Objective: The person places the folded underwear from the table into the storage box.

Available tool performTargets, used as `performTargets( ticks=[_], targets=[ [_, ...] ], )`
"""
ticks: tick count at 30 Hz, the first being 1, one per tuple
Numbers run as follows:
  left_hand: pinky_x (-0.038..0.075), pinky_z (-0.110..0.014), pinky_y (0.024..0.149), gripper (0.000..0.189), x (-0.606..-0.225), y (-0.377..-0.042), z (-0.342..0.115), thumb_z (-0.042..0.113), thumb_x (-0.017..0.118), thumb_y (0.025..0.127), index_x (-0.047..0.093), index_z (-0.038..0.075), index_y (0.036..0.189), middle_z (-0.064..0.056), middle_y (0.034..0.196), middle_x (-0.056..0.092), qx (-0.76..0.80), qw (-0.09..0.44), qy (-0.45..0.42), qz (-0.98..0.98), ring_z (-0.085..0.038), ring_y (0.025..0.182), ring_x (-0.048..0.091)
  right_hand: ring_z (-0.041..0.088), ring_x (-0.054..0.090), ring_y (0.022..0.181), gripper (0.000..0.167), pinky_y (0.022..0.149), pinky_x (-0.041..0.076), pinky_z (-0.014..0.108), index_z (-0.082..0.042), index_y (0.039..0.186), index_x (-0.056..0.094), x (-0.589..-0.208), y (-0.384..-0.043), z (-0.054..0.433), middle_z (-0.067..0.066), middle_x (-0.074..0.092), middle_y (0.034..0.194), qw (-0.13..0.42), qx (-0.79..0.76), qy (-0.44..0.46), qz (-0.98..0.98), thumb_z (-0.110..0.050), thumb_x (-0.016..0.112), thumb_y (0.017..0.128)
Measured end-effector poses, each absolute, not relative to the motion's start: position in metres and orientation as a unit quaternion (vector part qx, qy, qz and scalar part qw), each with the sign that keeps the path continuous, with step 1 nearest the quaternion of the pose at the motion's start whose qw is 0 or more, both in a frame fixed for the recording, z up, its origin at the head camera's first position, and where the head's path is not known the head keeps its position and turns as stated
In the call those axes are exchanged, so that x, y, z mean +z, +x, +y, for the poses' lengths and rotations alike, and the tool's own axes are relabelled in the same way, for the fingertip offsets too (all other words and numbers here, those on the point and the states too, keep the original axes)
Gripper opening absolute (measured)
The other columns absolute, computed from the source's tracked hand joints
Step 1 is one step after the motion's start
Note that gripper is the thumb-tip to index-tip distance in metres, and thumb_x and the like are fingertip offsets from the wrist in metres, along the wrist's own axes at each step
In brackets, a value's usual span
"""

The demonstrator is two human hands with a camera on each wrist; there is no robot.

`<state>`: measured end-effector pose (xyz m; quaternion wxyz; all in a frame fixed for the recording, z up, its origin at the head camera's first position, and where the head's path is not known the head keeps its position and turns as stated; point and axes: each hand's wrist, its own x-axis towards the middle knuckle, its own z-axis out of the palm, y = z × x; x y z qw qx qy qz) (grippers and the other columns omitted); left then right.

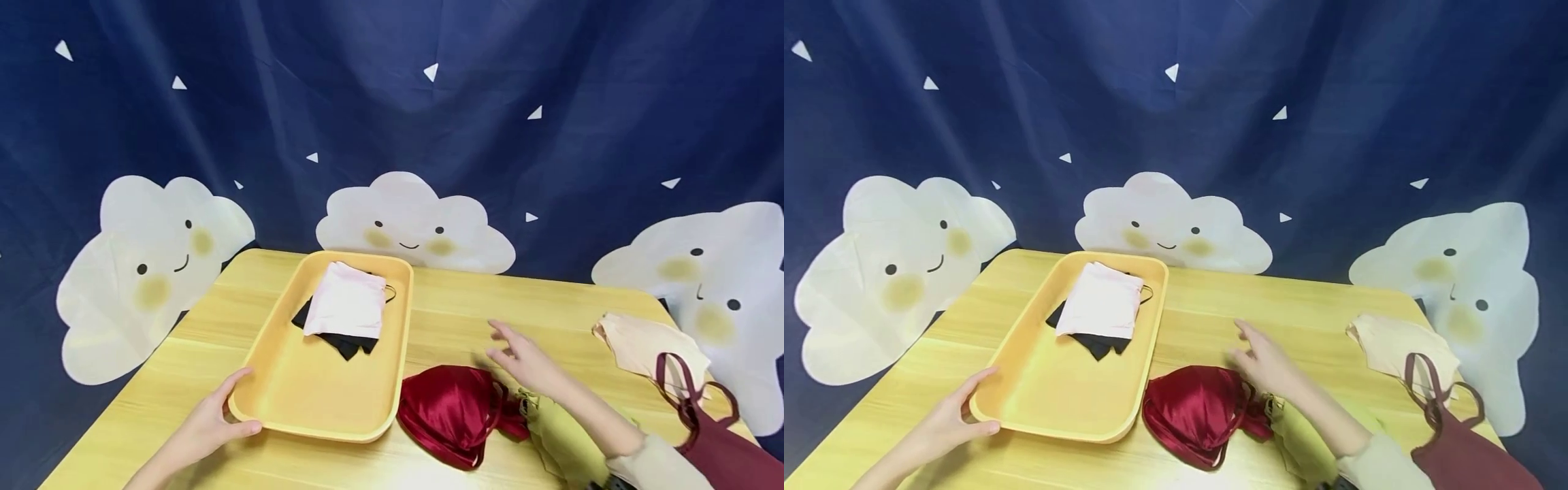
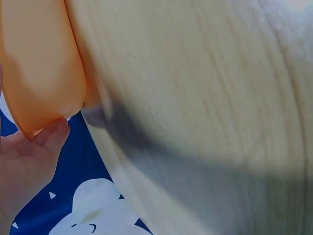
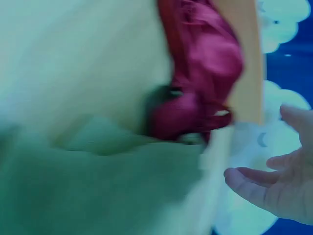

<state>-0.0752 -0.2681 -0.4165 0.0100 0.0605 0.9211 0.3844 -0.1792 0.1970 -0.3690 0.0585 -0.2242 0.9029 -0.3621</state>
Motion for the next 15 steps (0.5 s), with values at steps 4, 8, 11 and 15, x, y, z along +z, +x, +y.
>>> performTargets(
  ticks=[4, 8, 11, 15],
  targets=[
    [0.040, -0.012, 0.080, 0.084, -0.412, -0.072, -0.275, 0.021, 0.076, 0.073, 0.028, -0.005, 0.137, -0.037, 0.130, 0.038, 0.375, 0.012, 0.054, 0.926, -0.042, 0.112, 0.046, 0.048, 0.039, 0.119, 0.078, 0.094, 0.036, 0.056, 0.010, 0.141, 0.014, -0.390, -0.173, 0.207, 0.036, 0.028, 0.138, 0.157, -0.316, -0.218, 0.910, -0.038, 0.052, 0.091],
    [0.041, -0.012, 0.079, 0.085, -0.410, -0.074, -0.275, 0.019, 0.076, 0.072, 0.027, -0.008, 0.136, -0.040, 0.129, 0.036, 0.377, 0.015, 0.060, 0.924, -0.041, 0.111, 0.048, 0.052, 0.011, 0.130, 0.098, 0.100, 0.019, 0.063, 0.004, 0.143, -0.003, -0.407, -0.176, 0.191, 0.036, 0.012, 0.143, 0.229, -0.312, -0.181, 0.904, -0.051, 0.055, 0.086],
    [0.041, -0.013, 0.080, 0.085, -0.411, -0.076, -0.272, 0.019, 0.077, 0.072, 0.027, -0.009, 0.136, -0.040, 0.128, 0.037, 0.390, 0.021, 0.068, 0.918, -0.039, 0.110, 0.050, 0.052, 0.006, 0.130, 0.110, 0.101, 0.017, 0.063, 0.006, 0.142, -0.008, -0.413, -0.180, 0.178, 0.037, 0.008, 0.143, 0.256, -0.338, -0.152, 0.893, -0.051, 0.063, 0.079],
    [0.043, -0.014, 0.080, 0.085, -0.412, -0.076, -0.269, 0.020, 0.076, 0.074, 0.025, -0.009, 0.136, -0.040, 0.128, 0.038, 0.405, 0.034, 0.067, 0.911, -0.036, 0.108, 0.052, 0.050, 0.011, 0.131, 0.111, 0.103, 0.017, 0.059, 0.009, 0.141, -0.005, -0.419, -0.184, 0.170, 0.035, 0.010, 0.144, 0.265, -0.421, -0.113, 0.860, -0.038, 0.072, 0.076]
  ],
)
